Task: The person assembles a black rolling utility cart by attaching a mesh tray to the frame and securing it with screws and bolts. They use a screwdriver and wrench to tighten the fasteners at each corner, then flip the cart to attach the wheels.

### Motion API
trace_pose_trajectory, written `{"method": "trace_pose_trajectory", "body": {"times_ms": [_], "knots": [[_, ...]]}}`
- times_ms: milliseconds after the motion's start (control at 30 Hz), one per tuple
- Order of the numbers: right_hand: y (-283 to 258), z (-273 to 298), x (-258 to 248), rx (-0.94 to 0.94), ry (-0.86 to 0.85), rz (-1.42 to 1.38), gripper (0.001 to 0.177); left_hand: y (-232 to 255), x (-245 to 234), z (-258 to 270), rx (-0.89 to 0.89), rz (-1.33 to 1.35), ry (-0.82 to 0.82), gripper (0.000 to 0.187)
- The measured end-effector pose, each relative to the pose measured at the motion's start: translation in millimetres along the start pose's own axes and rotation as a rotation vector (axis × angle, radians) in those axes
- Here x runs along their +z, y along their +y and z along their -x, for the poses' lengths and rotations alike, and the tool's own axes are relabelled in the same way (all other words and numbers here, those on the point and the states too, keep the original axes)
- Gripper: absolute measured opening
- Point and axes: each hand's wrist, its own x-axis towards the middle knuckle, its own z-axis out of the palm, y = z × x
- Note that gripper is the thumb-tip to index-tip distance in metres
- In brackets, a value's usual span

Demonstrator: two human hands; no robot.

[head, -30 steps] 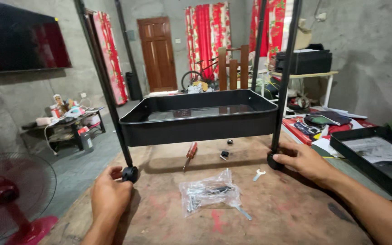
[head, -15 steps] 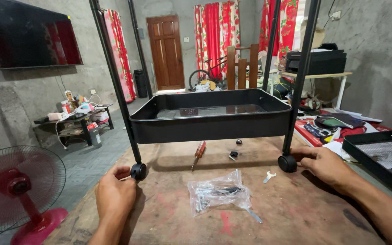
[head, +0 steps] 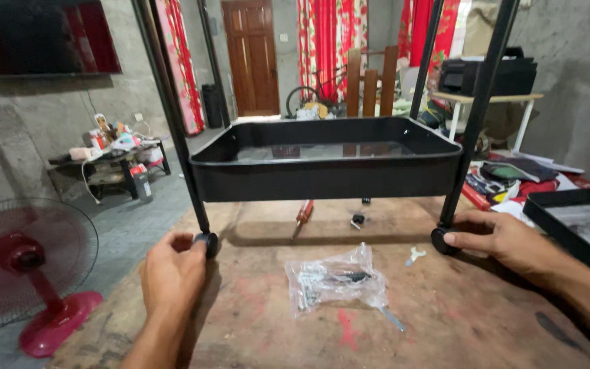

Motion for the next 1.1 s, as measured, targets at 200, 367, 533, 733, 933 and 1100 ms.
{"method": "trace_pose_trajectory", "body": {"times_ms": [200,367,533,733,933,1100], "knots": [[-4,0,-5,0.019,-0.113,-0.182,0.042,-5,10,-24,0.182,-0.031,-0.075,0.028],[-5,-2,-7,-0.038,-0.132,-0.014,0.038,4,21,-43,0.093,-0.183,-0.097,0.032],[-6,-4,-4,-0.051,-0.096,-0.085,0.040,17,28,-40,0.096,-0.297,-0.105,0.037],[-8,-2,-3,0.009,-0.096,-0.076,0.041,20,23,-31,0.089,-0.318,-0.135,0.044],[-6,-6,-3,-0.094,-0.110,-0.047,0.041,23,21,-29,0.067,-0.312,-0.121,0.045],[-6,-6,0,0.001,-0.071,0.002,0.041,21,26,-38,0.039,-0.389,-0.081,0.040]]}}
